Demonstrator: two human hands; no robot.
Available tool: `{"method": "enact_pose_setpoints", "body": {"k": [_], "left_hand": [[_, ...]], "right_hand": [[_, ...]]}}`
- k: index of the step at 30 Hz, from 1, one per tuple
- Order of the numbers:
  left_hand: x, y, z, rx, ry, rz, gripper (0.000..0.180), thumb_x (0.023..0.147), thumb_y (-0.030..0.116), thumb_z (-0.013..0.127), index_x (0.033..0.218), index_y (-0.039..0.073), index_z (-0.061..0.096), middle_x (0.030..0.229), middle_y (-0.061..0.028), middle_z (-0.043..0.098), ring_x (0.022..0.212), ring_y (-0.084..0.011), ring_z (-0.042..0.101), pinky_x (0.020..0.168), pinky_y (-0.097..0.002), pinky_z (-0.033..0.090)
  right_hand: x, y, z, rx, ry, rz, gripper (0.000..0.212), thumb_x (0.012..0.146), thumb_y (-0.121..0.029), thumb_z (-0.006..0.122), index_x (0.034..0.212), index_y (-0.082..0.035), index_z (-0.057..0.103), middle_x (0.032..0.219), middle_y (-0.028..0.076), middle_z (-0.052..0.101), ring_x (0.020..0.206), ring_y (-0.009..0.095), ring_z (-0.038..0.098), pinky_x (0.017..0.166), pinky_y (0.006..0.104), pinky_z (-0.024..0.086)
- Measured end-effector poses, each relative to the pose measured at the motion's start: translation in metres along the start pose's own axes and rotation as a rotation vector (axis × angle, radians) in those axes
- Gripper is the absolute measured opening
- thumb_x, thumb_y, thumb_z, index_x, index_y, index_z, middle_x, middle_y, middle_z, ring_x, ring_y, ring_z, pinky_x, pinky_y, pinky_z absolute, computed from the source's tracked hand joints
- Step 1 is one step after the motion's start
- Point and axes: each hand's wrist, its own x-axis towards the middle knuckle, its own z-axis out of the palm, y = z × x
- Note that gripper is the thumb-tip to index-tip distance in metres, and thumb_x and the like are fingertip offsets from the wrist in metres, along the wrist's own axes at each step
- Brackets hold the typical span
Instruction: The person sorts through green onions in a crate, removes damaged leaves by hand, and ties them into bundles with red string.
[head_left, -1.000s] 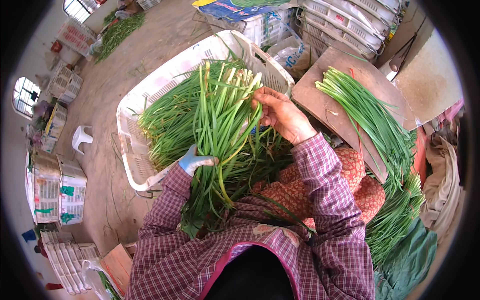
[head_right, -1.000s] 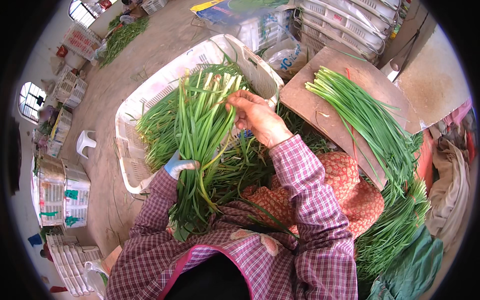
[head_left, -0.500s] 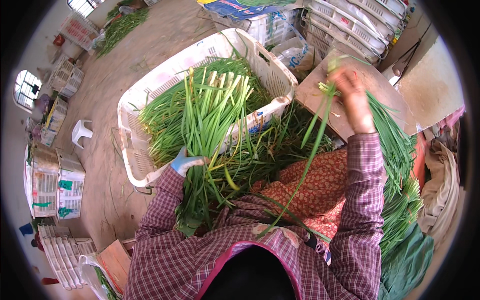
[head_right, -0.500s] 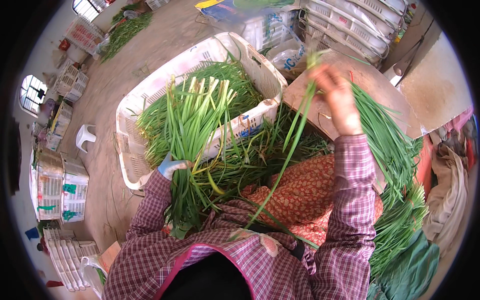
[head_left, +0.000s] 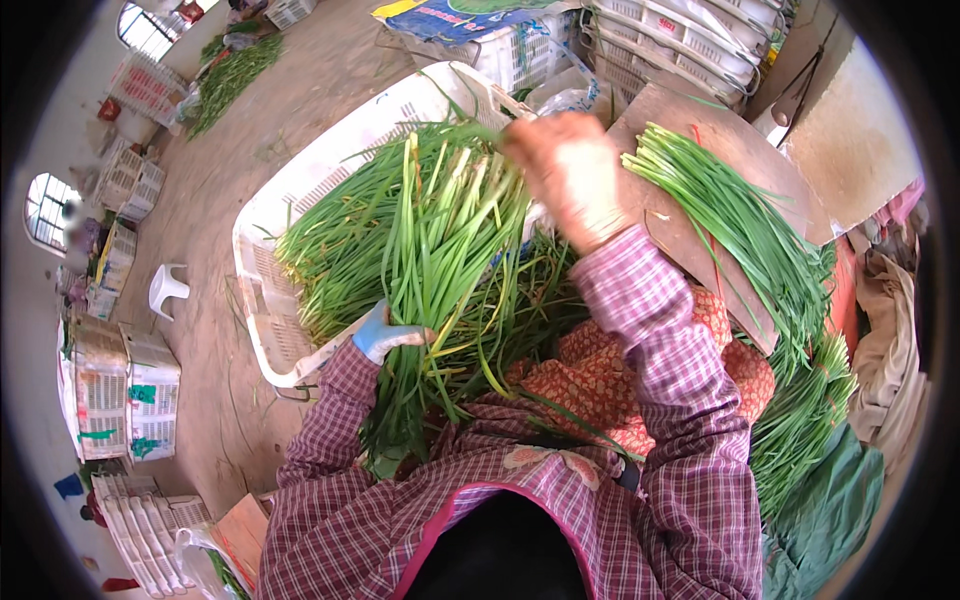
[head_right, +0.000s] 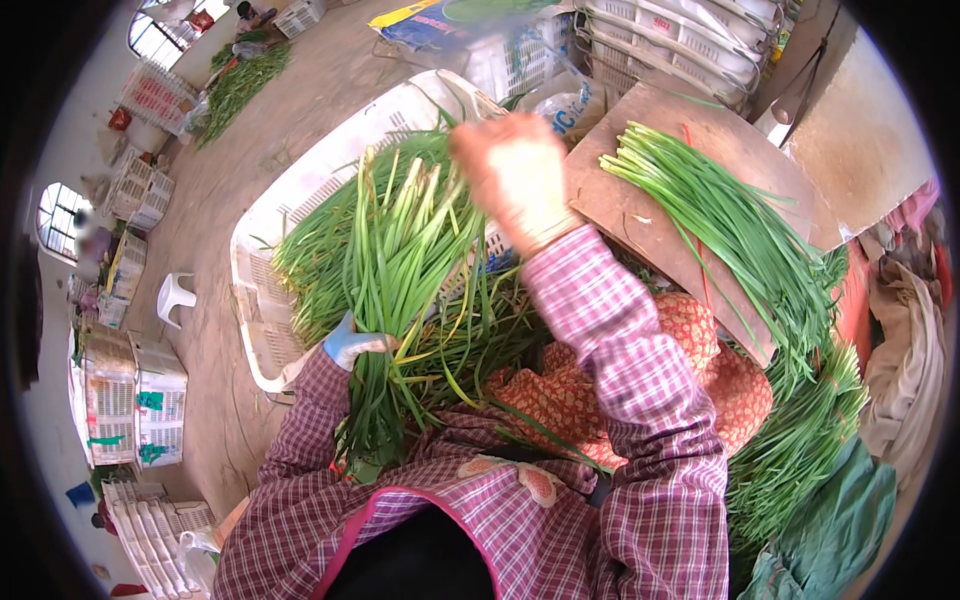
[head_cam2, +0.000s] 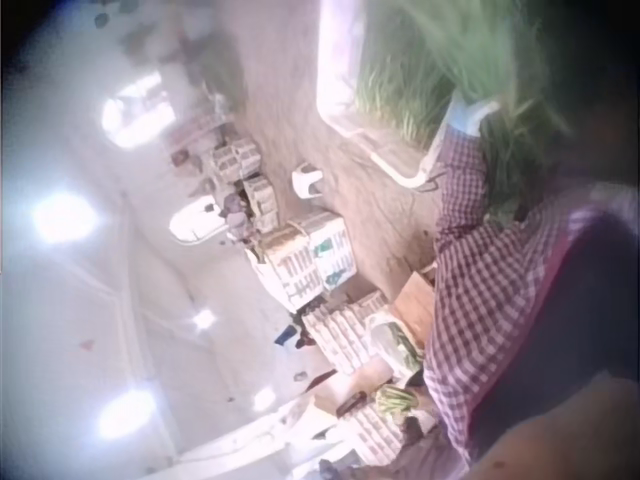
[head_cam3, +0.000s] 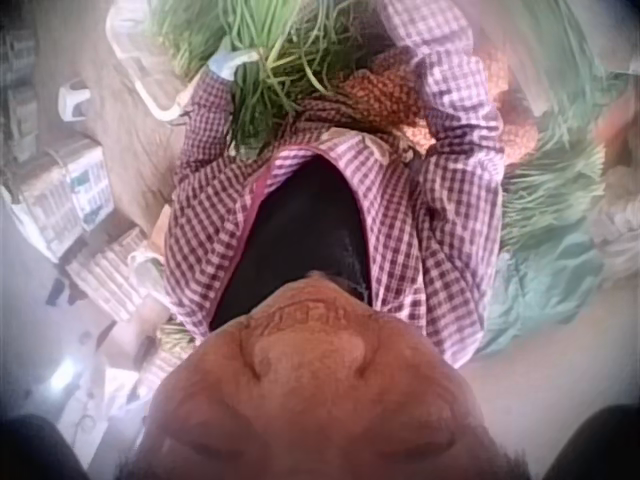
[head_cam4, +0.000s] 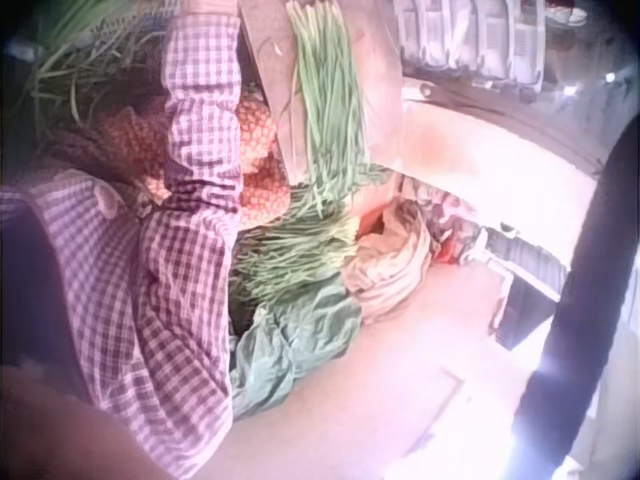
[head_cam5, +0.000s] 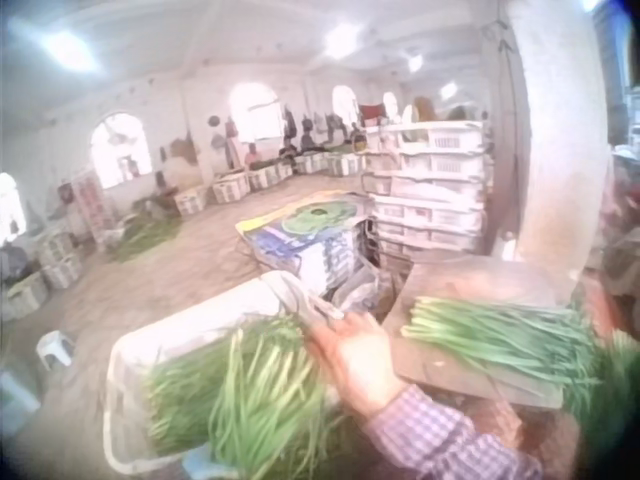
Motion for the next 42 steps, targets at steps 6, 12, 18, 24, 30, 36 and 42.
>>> {"method": "enact_pose_setpoints", "body": {"k": [6,12,18,24,30,36,42], "left_hand": [[-0.002,-0.004,-0.067,-1.174,-0.232,-0.249,0.1,0.086,0.07,0.016,0.134,-0.015,-0.005,0.135,-0.046,0.002,0.127,-0.057,0.013,0.103,-0.0624,0.019],[0.005,-0.01,-0.057,-1.091,-0.367,-0.215,0.098,0.083,0.067,0.026,0.135,-0.013,-0.001,0.131,-0.0445,0.009,0.12,-0.0556,0.02,0.098,-0.0617,0.024],[-0.002,-0.005,-0.01,0.052,-0.309,0.165,0.085,0.083,0.049,0.048,0.134,-0.01,0.015,0.118,-0.0403,0.032,0.102,-0.0496,0.041,0.082,-0.0583,0.039],[-0.005,-0.004,0.018,0.5,-0.283,0.389,0.055,0.074,0.014,0.075,0.117,-0.008,0.048,0.09,-0.026,0.061,0.068,-0.0324,0.063,0.055,-0.0451,0.054],[-0.015,0.0,0.015,0.466,-0.277,0.415,0.047,0.075,0.022,0.07,0.108,-0.005,0.054,0.084,-0.0137,0.06,0.059,-0.0251,0.059,0.058,-0.0427,0.05],[-0.021,-0.004,0.028,0.361,-0.219,0.489,0.045,0.077,0.022,0.066,0.112,-0.001,0.052,0.078,-0.0089,0.057,0.049,-0.0211,0.053,0.051,-0.0387,0.047],[-0.03,0.004,0.016,0.295,-0.375,0.534,0.019,0.079,0.016,0.062,0.093,0.004,0.059,0.076,-0.006,0.056,0.049,-0.0172,0.05,0.05,-0.0344,0.041]], "right_hand": [[-0.02,0.046,-0.051,-0.245,-0.285,0.332,0.02,0.075,-0.03,0.069,0.087,-0.015,0.063,0.076,0.005,0.063,0.069,0.02,0.062,0.061,0.035,0.051],[-0.021,-0.033,-0.03,0.221,-0.452,0.36,0.032,0.074,-0.039,0.068,0.091,-0.012,0.063,0.081,0.008,0.063,0.069,0.024,0.064,0.061,0.0372,0.051],[-0.013,-0.037,-0.007,0.12,-0.299,0.27,0.015,0.073,-0.021,0.065,0.075,-0.007,0.058,0.073,0.01,0.059,0.061,0.026,0.062,0.055,0.0383,0.049],[0.004,0.038,-0.012,-0.098,0.094,0.255,0.011,0.073,-0.02,0.064,0.07,-0.014,0.056,0.068,0.004,0.058,0.051,0.019,0.058,0.045,0.0326,0.047],[-0.017,0.127,-0.075,-0.352,0.161,0.399,0.014,0.085,-0.028,0.06,0.078,-0.016,0.059,0.072,-0.001,0.063,0.054,0.011,0.059,0.045,0.0259,0.049],[-0.057,0.098,-0.062,-0.415,-0.103,0.443,0.012,0.084,-0.027,0.06,0.078,-0.017,0.058,0.075,0.0,0.062,0.057,0.016,0.061,0.05,0.0311,0.049],[-0.07,0.122,-0.087,-0.468,-0.244,0.575,0.008,0.083,-0.025,0.06,0.087,-0.018,0.061,0.078,0.001,0.063,0.064,0.02,0.063,0.055,0.0338,0.05]]}}
